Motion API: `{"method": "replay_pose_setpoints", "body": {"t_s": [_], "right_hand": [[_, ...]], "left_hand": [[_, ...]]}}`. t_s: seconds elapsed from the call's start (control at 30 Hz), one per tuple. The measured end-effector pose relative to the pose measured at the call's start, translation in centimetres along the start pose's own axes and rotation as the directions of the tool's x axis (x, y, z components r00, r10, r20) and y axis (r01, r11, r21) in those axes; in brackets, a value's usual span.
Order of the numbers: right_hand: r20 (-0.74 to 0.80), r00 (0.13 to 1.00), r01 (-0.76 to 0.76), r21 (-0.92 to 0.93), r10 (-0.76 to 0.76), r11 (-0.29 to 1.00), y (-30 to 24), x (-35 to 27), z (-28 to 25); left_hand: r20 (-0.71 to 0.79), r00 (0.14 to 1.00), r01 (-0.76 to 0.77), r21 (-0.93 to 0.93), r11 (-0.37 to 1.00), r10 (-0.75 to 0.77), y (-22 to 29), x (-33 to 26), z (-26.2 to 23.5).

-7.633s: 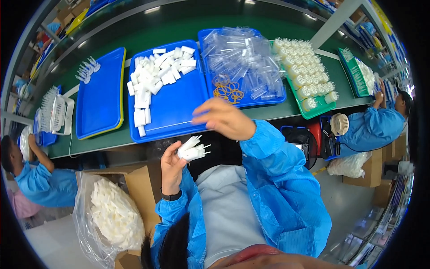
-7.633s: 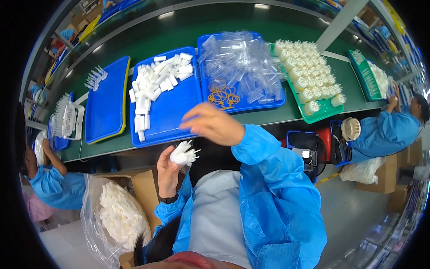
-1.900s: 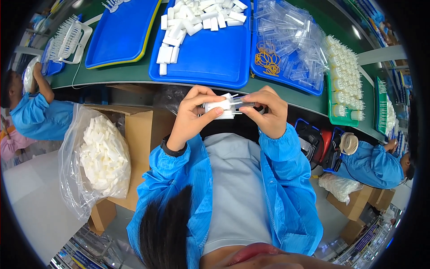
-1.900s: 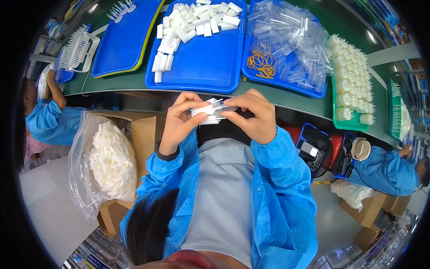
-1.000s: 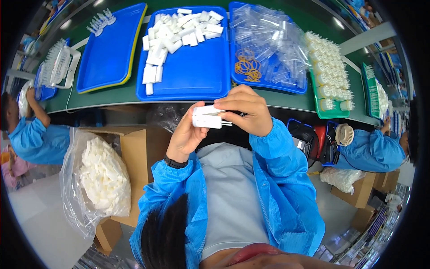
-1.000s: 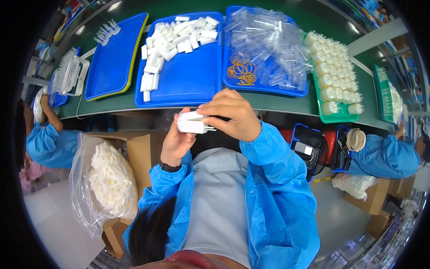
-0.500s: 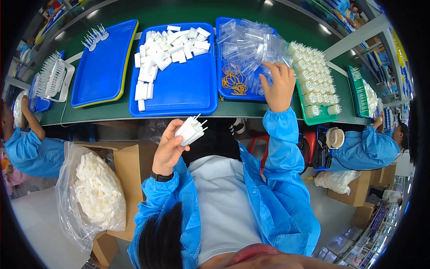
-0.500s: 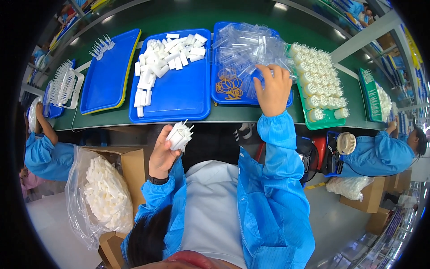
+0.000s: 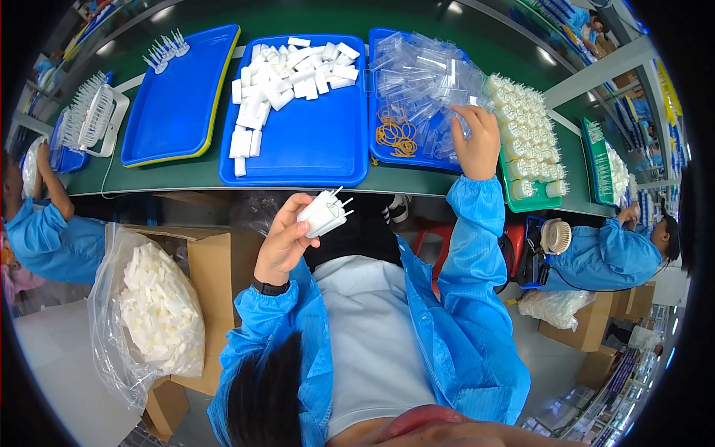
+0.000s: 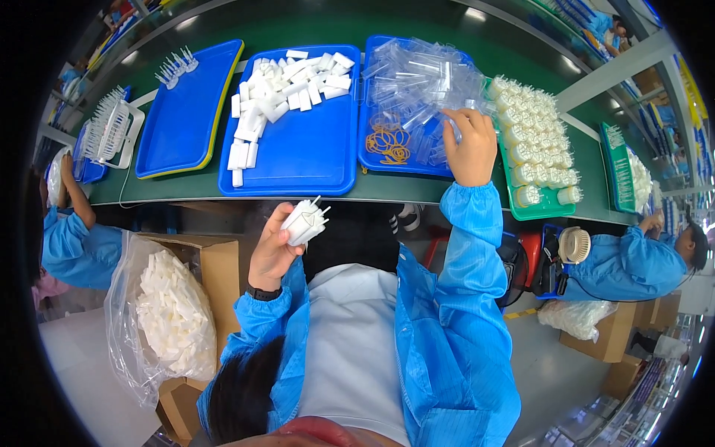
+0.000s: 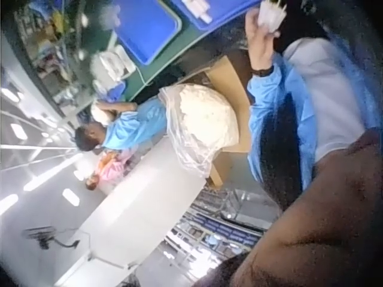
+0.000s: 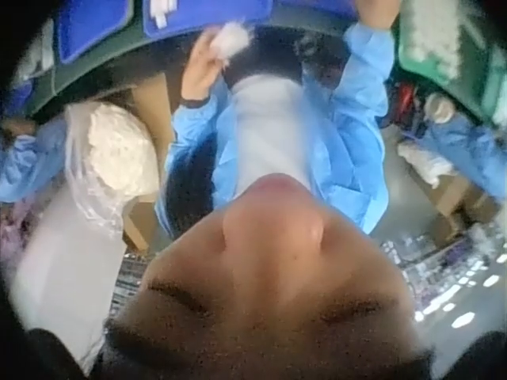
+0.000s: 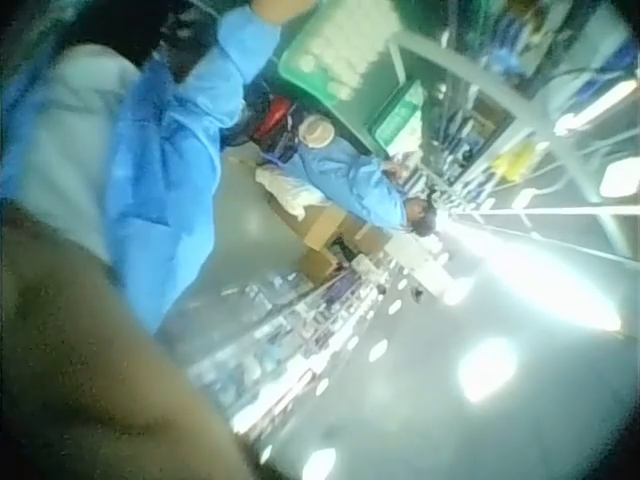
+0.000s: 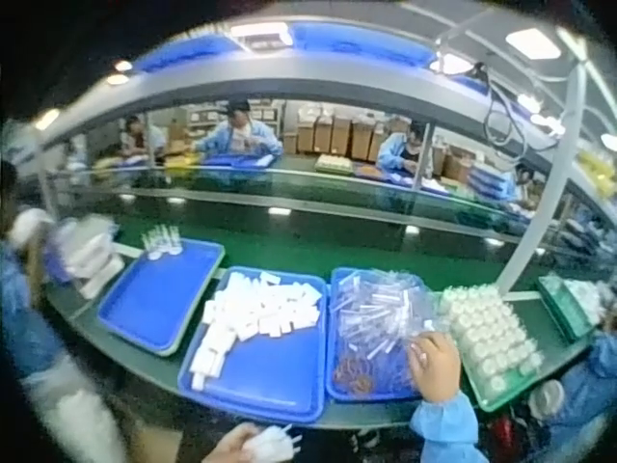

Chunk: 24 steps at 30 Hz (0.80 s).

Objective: The person attaches white foam sleeves onto the pins of electronic components by hand, slides clear plastic covers over them, secures bundles of the components with rubber bands, and places the bundles onto a tray.

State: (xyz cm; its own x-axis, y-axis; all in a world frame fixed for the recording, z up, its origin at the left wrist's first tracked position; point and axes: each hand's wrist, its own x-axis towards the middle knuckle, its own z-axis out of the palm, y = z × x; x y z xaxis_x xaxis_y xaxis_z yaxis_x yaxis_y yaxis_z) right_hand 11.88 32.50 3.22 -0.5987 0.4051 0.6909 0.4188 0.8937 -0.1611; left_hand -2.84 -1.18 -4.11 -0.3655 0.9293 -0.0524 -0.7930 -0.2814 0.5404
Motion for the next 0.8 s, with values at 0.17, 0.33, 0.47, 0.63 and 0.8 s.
{"method": "replay_pose_setpoints", "body": {"t_s": [0.17, 0.33, 0.47, 0.63, 0.8], "right_hand": [[0.136, 0.991, 0.009, -0.066, 0.0, 0.998, -0.2, 0.2, -1.5], [0.215, 0.977, 0.023, -0.077, -0.006, 0.997, 0.3, -0.1, -1.5], [0.217, 0.976, 0.022, -0.031, -0.014, 0.999, 0.3, -0.3, -1.0], [0.178, 0.984, -0.023, 0.097, 0.005, 0.995, -0.7, -0.4, -0.4], [0.126, 0.984, 0.108, 0.166, -0.13, 0.98, -2.1, 0.1, -0.2]], "left_hand": [[-0.074, 0.997, 0.006, 0.083, 0.997, 0.0, -0.2, -0.1, 0.1], [-0.055, 0.998, 0.014, 0.084, 0.996, -0.009, -0.2, 0.1, 0.4], [-0.053, 0.998, 0.018, 0.075, 0.997, -0.014, -0.3, -0.1, 0.1], [-0.059, 0.998, 0.013, 0.054, 0.998, -0.01, -0.4, -0.1, -0.1], [-0.009, 1.0, -0.004, 0.016, 1.0, 0.004, -0.5, 0.4, 0.3]]}}
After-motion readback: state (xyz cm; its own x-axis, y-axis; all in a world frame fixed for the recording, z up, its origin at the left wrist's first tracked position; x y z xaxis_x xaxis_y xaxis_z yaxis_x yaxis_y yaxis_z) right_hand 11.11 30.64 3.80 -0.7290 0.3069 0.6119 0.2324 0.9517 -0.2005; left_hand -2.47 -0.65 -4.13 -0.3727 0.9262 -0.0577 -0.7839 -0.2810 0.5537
